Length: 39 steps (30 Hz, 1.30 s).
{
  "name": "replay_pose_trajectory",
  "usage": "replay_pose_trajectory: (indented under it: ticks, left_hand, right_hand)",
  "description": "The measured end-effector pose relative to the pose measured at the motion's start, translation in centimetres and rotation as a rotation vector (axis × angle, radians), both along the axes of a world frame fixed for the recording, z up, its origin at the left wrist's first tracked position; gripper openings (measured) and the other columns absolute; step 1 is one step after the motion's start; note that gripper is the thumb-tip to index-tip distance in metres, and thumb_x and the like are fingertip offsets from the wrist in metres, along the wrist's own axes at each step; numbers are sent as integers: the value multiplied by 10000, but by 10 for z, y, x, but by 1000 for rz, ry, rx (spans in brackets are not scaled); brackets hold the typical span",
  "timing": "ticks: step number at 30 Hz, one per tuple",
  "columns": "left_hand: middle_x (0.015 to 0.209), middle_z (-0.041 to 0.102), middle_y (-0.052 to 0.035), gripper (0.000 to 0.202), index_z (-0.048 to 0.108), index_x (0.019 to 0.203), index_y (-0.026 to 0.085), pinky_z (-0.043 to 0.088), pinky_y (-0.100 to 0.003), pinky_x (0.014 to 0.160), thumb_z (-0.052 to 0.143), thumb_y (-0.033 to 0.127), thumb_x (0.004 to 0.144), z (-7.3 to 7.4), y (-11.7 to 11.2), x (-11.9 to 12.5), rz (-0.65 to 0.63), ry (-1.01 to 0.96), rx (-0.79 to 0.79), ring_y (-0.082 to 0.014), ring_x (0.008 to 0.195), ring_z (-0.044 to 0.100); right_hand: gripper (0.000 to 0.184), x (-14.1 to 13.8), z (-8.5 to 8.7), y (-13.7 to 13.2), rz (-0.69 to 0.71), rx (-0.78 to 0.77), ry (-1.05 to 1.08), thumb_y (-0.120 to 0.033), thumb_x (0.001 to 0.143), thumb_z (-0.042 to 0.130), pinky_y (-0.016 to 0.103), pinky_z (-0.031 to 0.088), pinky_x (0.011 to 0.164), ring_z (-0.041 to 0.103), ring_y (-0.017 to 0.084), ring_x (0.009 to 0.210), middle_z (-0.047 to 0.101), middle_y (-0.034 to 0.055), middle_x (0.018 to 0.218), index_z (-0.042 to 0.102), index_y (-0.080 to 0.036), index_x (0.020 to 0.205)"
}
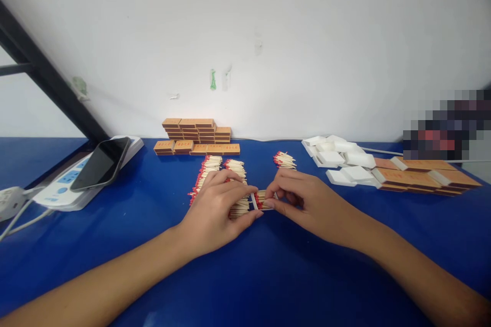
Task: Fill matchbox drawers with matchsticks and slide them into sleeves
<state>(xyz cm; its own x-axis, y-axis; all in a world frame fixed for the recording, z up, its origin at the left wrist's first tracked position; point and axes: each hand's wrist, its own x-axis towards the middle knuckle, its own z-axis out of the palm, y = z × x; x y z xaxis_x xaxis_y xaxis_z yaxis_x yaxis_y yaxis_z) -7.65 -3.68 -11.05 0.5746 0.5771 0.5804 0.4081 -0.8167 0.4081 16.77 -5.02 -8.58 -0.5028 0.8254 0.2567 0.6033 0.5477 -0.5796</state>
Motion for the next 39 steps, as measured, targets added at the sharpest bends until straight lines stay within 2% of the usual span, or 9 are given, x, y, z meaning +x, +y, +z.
replay_pose_trajectory:
  ticks: [7,14,20,29,34,39]
  left_hand:
    - [1081,690,-34,357,708,1222,175,444,-417,987,875,189,907,-1,1,-1,-7,1,-6,-267,1104,564]
    - [1079,691,-21,363,708,1210,176,418,-404,991,885,168,893,1,0,0,1,-12,21,-257,1096,569]
    - [1068,681,-11,365,730,1168,182,420,-352,953,914,151,855,3,1,1,56,-69,42,-230,1066,577]
    - [1062,681,-2,358,731,1145,184,405,-361,980,926,152,847,4,0,1,53,-56,27,-227,1063,580]
    - [1068,678,5,370,729,1163,198,407,-357,990,927,165,852,3,0,1,51,-47,18,-222,1076,573]
    - [1061,676,-2,361,729,1175,204,418,-357,985,916,178,868,2,1,0,59,-39,8,-226,1081,574]
  right_hand:
    - [86,0,-4,0,-5,35,-68,-220,989,585,277,450,649,569,145,740,606,20,879,646,-221,929]
    - [127,6,5,2,-63,13,-38,-313,999,599,278,447,627,562,146,709,614,10,836,672,-242,923]
    - [106,16,14,5,-76,-82,-91,-329,959,650,274,440,605,555,142,680,625,-2,804,678,-241,908]
    - [199,13,11,6,-24,-149,-95,-350,1024,562,276,412,628,547,145,692,643,14,830,656,-217,910]
    - [174,12,10,6,-29,-106,-73,-342,1011,583,272,410,623,545,140,693,639,8,834,672,-228,914]
    - [178,14,8,8,-123,-8,38,-357,994,610,270,410,600,524,141,676,595,1,774,686,-233,891]
